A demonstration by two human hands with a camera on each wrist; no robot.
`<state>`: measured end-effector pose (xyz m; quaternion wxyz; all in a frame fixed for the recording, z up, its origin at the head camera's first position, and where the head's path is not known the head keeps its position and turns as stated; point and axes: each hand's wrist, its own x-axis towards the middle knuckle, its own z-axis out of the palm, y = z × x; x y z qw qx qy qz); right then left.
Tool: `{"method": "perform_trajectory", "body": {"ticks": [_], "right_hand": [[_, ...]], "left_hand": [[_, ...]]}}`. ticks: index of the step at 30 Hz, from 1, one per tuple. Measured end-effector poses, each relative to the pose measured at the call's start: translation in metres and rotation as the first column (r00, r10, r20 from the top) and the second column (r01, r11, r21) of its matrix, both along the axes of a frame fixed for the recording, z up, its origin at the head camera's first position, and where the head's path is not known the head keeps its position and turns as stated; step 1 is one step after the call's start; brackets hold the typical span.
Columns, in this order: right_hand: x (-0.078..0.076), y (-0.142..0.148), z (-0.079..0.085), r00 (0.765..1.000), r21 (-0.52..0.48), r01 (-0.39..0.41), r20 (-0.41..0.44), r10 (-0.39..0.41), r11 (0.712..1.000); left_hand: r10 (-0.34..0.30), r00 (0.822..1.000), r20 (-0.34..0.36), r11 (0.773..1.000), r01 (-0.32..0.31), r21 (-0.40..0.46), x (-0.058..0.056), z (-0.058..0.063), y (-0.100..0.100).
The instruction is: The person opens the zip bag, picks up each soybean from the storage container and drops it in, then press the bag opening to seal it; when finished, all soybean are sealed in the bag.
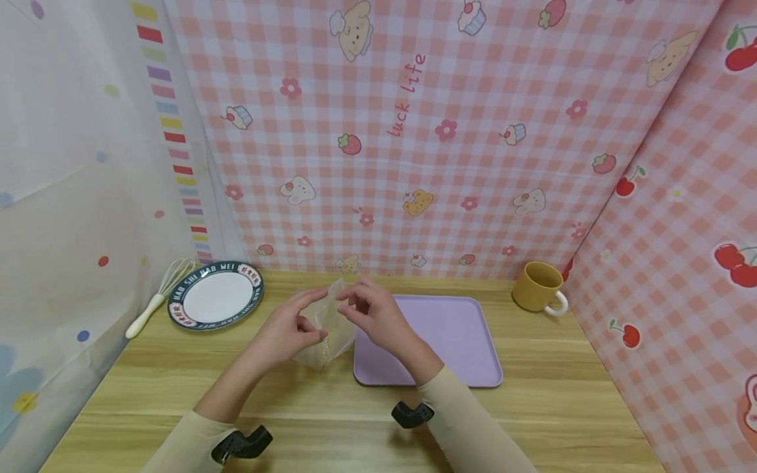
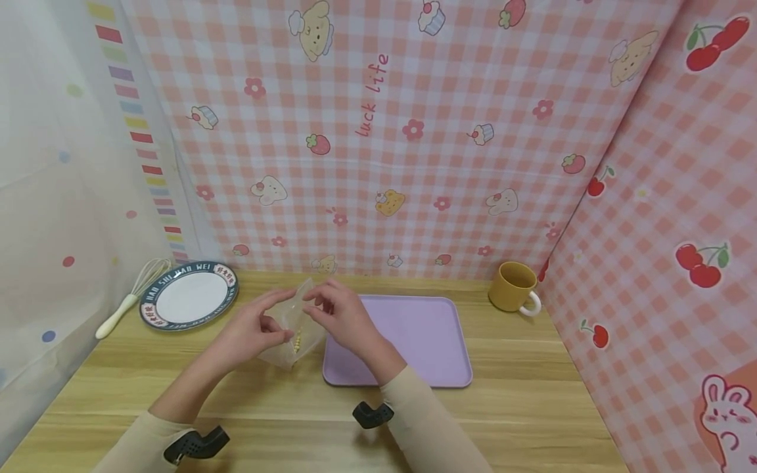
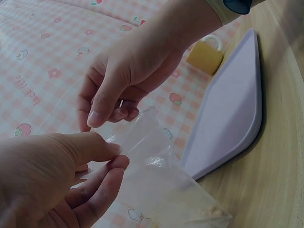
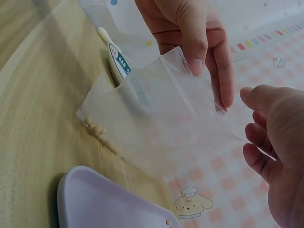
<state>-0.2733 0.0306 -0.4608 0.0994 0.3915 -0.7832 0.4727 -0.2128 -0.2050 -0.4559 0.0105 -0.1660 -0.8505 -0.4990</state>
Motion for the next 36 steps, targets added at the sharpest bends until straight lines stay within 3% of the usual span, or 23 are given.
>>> {"method": "perform_trajectory", "body": {"ticks": [13, 24, 31, 36], "right_hand": [[-0.007, 0.019, 0.0, 0.994, -0.035, 0.055, 0.096, -0.052, 0.998], [-0.04, 0.041, -0.017, 0.981, -0.04, 0.13, 0.149, -0.122, 0.991], [-0.066, 0.044, -0.044, 0.982, 0.1, 0.141, 0.113, -0.152, 0.985], [-0.079, 0.04, -0.06, 0.984, 0.259, 0.122, 0.096, -0.152, 0.958]], "left_hand": [[0.015, 1.0, 0.004, 1.0, -0.015, -0.017, -0.001, 0.002, 0.002], [0.017, 1.0, -0.004, 1.0, -0.017, -0.016, -0.001, 0.002, 0.003], [0.03, 1.0, 0.009, 0.999, -0.029, -0.045, -0.001, -0.001, 0.004], [0.024, 1.0, 0.005, 0.999, -0.024, -0.04, -0.001, -0.001, 0.005]]}}
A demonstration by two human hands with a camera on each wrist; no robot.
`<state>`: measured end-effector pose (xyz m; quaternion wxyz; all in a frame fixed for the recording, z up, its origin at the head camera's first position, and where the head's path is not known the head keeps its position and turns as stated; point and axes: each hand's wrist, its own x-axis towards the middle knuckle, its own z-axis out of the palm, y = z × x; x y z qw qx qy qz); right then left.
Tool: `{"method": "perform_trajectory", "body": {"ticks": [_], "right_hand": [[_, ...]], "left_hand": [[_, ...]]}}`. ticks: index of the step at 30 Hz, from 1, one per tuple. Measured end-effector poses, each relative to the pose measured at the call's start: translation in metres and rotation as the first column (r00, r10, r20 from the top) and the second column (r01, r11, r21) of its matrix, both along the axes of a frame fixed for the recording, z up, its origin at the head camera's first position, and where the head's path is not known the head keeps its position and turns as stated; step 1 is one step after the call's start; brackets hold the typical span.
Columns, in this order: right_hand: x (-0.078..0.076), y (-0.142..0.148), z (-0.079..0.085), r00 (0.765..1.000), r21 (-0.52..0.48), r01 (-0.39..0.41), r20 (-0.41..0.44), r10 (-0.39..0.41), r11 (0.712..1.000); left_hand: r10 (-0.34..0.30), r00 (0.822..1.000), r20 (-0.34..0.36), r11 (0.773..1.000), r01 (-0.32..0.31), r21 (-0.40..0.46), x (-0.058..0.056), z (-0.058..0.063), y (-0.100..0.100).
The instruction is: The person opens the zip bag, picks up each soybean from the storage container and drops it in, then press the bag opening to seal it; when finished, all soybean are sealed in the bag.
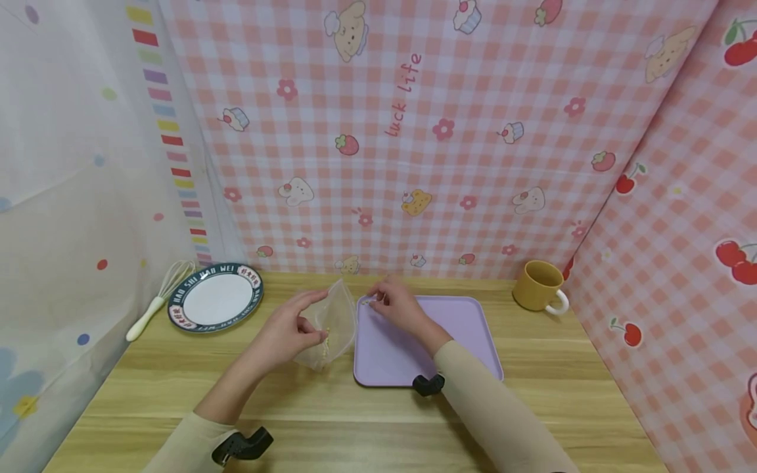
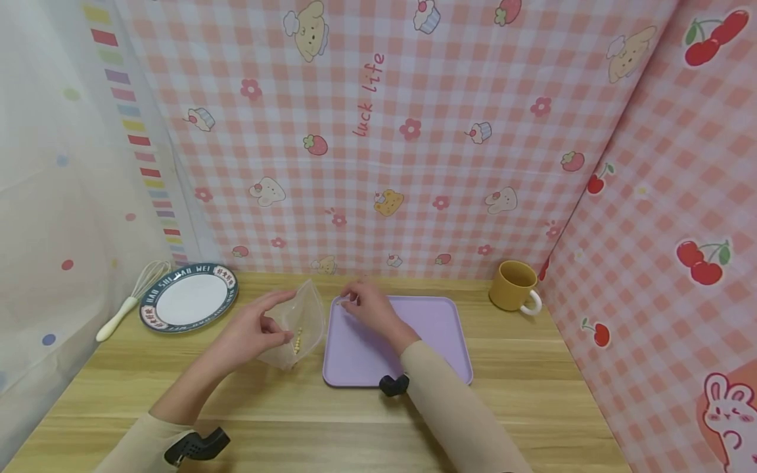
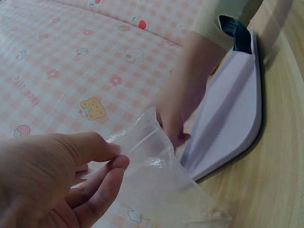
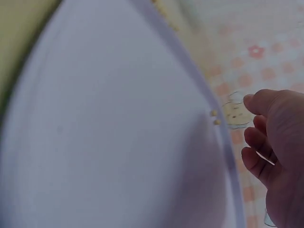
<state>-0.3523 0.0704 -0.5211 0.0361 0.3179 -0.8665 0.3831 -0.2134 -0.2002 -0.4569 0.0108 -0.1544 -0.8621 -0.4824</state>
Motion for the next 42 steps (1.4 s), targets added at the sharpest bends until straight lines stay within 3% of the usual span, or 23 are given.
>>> {"method": "perform_trajectory", "body": {"ticks": [4, 13, 42], "right_hand": [[-0.005, -0.005, -0.007, 0.999, 0.088, 0.011, 0.037, -0.015, 0.996], [-0.007, -0.012, -0.011, 0.995, 0.159, 0.074, 0.057, -0.084, 0.984], [-0.007, -0.018, -0.017, 0.99, 0.145, 0.133, 0.022, -0.137, 0.98]], "left_hand": [[-0.002, 1.0, 0.003, 1.0, 0.002, 0.009, 0.0, 0.0, -0.001], [0.003, 1.0, 0.007, 1.0, -0.003, 0.011, 0.001, 0.002, 0.0], [0.004, 1.0, 0.013, 1.0, -0.005, 0.008, 0.0, 0.0, 0.0]]}}
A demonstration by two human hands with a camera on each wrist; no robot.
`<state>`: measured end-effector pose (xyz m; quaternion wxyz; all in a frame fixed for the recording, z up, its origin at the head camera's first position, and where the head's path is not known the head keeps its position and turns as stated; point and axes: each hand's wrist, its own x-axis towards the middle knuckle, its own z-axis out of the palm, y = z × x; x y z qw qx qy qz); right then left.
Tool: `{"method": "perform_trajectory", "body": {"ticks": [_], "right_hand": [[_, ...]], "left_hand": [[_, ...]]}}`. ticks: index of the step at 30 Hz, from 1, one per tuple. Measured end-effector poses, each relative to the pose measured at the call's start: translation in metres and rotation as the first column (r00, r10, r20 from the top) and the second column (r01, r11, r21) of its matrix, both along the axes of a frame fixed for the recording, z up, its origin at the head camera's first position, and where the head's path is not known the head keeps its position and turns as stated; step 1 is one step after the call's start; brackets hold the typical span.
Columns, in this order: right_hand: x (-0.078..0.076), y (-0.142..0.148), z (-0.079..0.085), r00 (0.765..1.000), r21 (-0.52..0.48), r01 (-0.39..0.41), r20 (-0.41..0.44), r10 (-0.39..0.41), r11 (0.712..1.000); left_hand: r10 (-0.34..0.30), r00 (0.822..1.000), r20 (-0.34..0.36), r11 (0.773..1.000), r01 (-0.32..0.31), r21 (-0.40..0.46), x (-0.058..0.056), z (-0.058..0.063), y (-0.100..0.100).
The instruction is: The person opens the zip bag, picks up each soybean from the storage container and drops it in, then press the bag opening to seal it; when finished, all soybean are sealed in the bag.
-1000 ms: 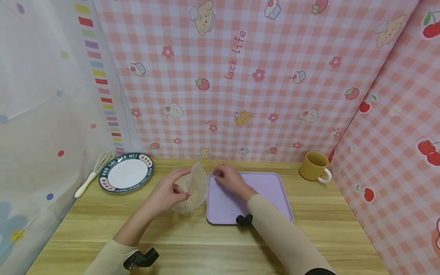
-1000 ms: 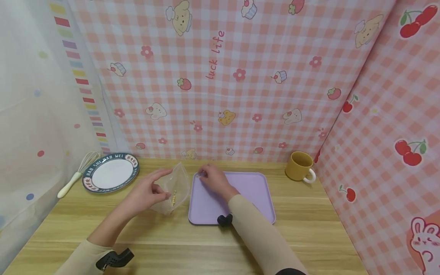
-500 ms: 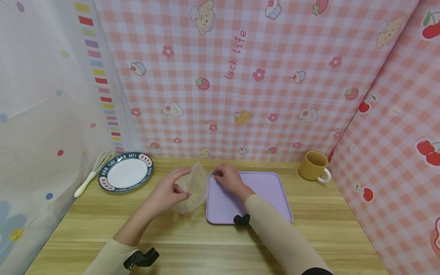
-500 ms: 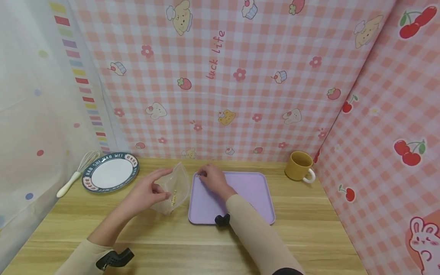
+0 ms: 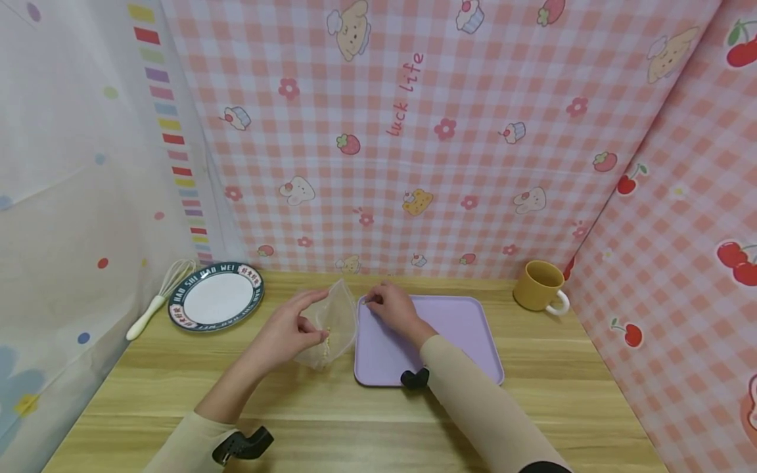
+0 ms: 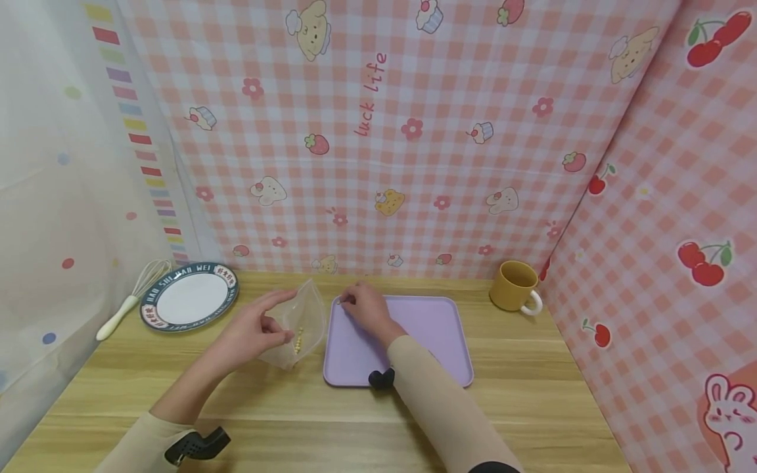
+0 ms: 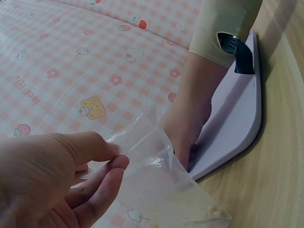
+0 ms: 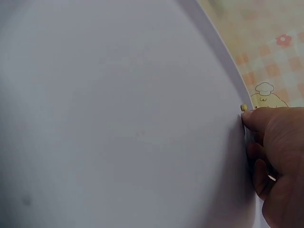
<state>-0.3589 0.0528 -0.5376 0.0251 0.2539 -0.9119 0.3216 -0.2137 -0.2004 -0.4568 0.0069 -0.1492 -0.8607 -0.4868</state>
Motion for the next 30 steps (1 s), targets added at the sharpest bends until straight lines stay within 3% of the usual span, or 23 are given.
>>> {"method": "perform_trajectory", "body": {"ticks": [7, 13, 18, 30], "right_hand": [[0.001, 0.002, 0.001, 1.0, -0.013, -0.001, 0.012, 0.002, 1.0], [0.005, 0.007, 0.009, 0.997, -0.155, -0.037, 0.061, 0.047, 0.987], [0.008, 0.009, 0.016, 0.994, -0.208, -0.058, 0.075, 0.076, 0.976], [0.014, 0.007, 0.022, 0.995, -0.278, -0.101, -0.021, 0.099, 0.955]], "left_hand": [[-0.003, 1.0, 0.0, 1.0, 0.003, 0.006, -0.001, -0.001, -0.001], [0.004, 1.0, -0.001, 1.0, -0.004, 0.001, -0.001, -0.002, -0.002], [-0.004, 1.0, -0.013, 1.0, 0.004, 0.008, -0.001, -0.001, -0.002], [-0.001, 1.0, -0.019, 1.0, 0.001, -0.003, 0.0, -0.001, -0.001]]}}
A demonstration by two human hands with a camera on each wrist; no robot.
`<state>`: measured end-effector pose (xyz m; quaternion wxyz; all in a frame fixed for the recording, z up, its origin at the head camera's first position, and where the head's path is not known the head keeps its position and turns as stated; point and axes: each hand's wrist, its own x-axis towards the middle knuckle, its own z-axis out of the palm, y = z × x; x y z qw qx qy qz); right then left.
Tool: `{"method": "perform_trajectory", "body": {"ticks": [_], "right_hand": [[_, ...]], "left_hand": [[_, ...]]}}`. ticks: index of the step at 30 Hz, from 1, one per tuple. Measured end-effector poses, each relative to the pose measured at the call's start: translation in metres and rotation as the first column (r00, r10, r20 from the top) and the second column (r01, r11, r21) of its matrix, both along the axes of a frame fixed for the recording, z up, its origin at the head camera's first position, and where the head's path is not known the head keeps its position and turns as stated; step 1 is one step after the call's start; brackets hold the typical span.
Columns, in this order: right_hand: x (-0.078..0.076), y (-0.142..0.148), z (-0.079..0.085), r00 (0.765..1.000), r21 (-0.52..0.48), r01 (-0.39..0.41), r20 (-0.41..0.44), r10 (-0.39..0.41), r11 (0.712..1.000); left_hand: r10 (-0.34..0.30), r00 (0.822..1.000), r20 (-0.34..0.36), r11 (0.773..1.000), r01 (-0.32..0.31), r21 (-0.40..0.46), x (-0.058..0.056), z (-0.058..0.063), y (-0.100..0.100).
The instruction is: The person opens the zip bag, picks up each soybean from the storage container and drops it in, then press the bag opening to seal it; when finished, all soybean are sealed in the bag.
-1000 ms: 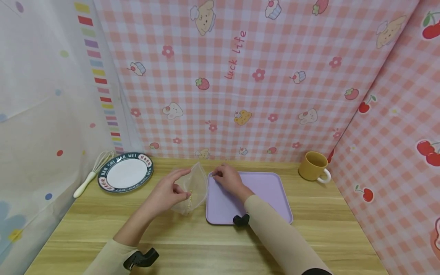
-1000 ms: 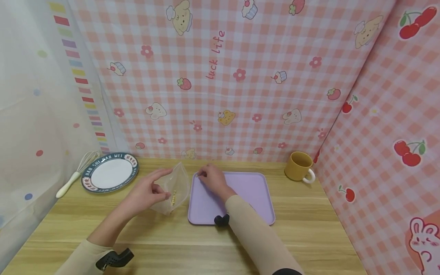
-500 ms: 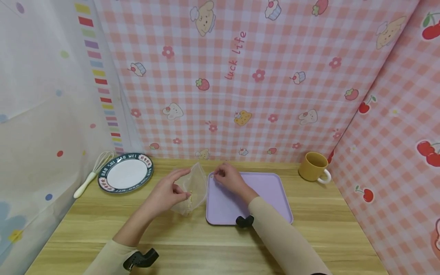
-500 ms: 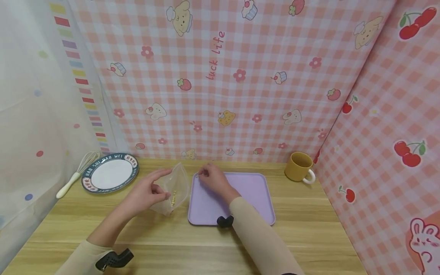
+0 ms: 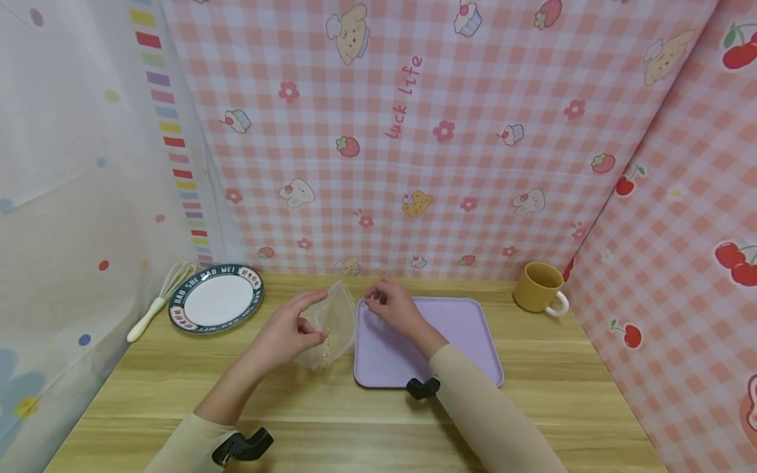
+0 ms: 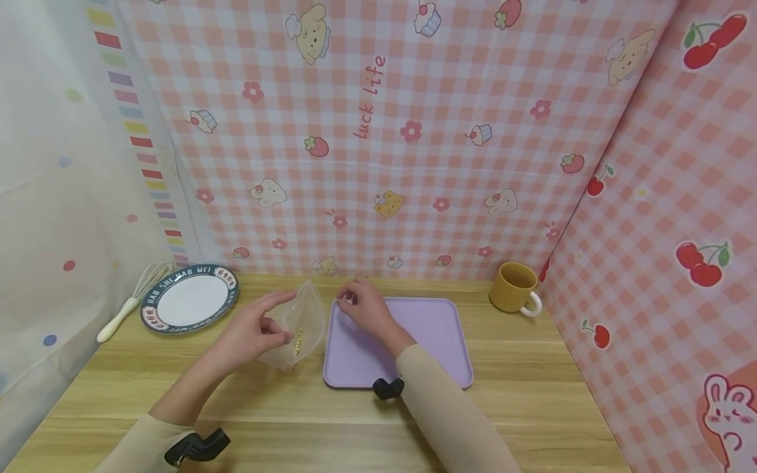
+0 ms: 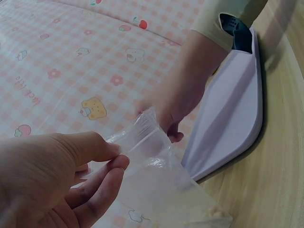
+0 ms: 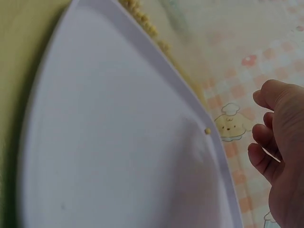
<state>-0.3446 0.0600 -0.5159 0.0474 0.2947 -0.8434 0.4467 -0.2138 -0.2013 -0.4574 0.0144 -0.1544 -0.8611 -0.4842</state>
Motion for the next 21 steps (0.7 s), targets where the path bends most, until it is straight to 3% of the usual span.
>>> {"method": "perform_trajectory", "body": {"ticks": [14, 21], "right_hand": [[0.031, 0.0, 0.031, 0.997, -0.201, 0.027, -0.06, -0.039, 0.979], [0.049, -0.003, 0.047, 0.996, -0.266, -0.02, -0.085, -0.002, 0.964]], "left_hand": [[-0.001, 1.0, 0.0, 1.0, 0.001, 0.015, 0.0, 0.0, 0.002], [-0.007, 1.0, 0.002, 1.0, 0.007, 0.015, -0.001, 0.001, 0.002]]}}
